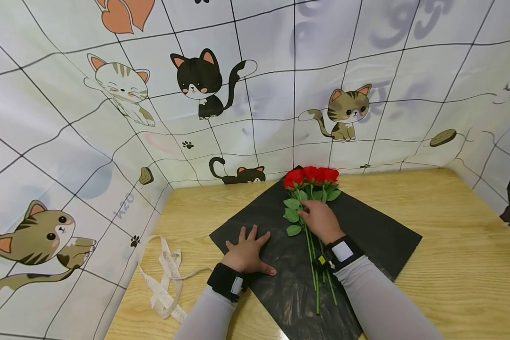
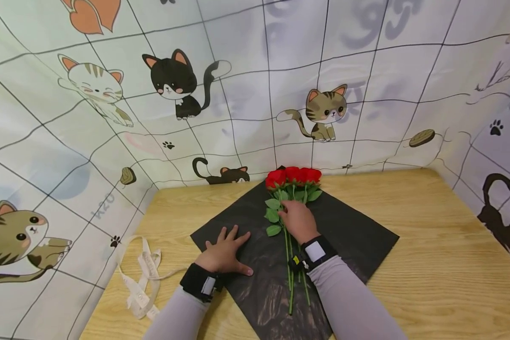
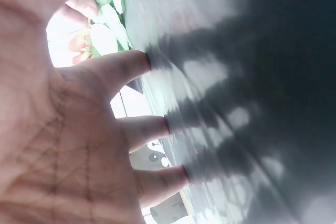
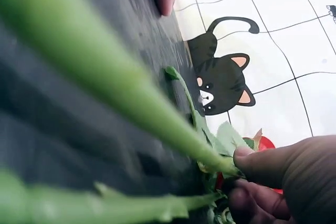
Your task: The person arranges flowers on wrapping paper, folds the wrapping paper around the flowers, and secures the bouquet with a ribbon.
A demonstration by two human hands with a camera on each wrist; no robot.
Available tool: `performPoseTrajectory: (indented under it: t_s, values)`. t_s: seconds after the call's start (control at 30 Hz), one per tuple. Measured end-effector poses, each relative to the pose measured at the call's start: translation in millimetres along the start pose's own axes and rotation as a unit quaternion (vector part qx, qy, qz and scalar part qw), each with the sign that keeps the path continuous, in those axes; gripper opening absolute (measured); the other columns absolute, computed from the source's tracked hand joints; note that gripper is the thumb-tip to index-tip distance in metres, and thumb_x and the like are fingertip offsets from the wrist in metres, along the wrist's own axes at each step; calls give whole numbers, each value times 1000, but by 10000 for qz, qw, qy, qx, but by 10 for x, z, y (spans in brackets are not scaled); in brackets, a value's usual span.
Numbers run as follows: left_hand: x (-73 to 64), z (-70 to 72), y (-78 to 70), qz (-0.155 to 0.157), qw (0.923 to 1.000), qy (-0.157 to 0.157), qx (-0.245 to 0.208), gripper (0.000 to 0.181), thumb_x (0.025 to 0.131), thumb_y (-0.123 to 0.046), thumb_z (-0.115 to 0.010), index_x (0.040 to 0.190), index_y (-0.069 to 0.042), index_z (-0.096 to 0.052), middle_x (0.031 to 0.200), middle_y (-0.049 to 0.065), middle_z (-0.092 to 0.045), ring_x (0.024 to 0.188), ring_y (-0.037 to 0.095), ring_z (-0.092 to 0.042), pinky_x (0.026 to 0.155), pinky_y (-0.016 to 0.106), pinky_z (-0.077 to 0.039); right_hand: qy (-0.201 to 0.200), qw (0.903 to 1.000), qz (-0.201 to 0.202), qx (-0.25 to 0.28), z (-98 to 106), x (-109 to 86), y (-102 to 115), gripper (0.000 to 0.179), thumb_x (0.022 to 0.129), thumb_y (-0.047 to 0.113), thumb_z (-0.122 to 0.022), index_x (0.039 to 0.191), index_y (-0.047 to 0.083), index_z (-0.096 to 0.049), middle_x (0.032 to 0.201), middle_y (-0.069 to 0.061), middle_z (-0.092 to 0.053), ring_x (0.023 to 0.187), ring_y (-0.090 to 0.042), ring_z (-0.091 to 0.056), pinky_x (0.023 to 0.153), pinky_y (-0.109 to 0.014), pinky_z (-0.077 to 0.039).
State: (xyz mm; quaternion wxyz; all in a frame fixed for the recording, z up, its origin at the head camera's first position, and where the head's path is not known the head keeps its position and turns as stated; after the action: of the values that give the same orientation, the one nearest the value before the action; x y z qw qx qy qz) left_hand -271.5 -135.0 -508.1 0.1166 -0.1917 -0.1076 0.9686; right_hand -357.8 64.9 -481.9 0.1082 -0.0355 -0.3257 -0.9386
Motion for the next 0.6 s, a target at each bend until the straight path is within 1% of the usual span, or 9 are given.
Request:
performPoseTrajectory:
  t_s: [0.17,0.37,0.47,0.6]
  values:
    - [29,-10,10,-9,10000,-5,22,107,75,-65,-85,164,-32,-34,175,12,-15,161,47,-7,110,86,-20,170,9998,25,-53,-55,36,-46,43,102,20,-67,140,0,-64,111,-18,-74,81,-23,-68,67,-37,-51]
    - [27,-15,9,4,10000,-1,-46,107,75,-64,-86,163,-32,-35,175,12,-16,161,47,-7,110,86,-19,268,9995,-154,82,-65,56,-85,45,102,21,-67,141,0,-62,95,-10,-71,67,-16,-59,59,-32,-43]
    - [22,-9,6,10,10000,-12,-36,107,75,-64,-86,163,-32,-35,175,12,-16,161,47,-8,110,86,-19,208,9996,-171,100,-34,53,-70,44,102,21,-67,141,0,-62,90,-8,-69,65,-15,-56,58,-31,-41]
    - [17,-8,6,9,10000,-9,10,107,75,-64,-85,163,-31,-35,175,12,-16,160,47,-8,110,86,-20,-24,9999,-65,115,68,13,-1,44,101,22,-69,140,1,-62,91,-8,-68,62,-16,-53,55,-31,-40]
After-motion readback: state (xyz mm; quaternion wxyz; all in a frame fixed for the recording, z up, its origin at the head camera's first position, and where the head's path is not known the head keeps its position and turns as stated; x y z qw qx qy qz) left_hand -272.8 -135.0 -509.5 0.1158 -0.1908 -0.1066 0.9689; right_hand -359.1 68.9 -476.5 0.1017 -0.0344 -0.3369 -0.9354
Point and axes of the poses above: each hand's wrist, its own x-axis towards the middle knuckle, its own z-axis out of the back of the hand, y = z × x, the point moved 10 cm from there along x, towards the middle knuckle
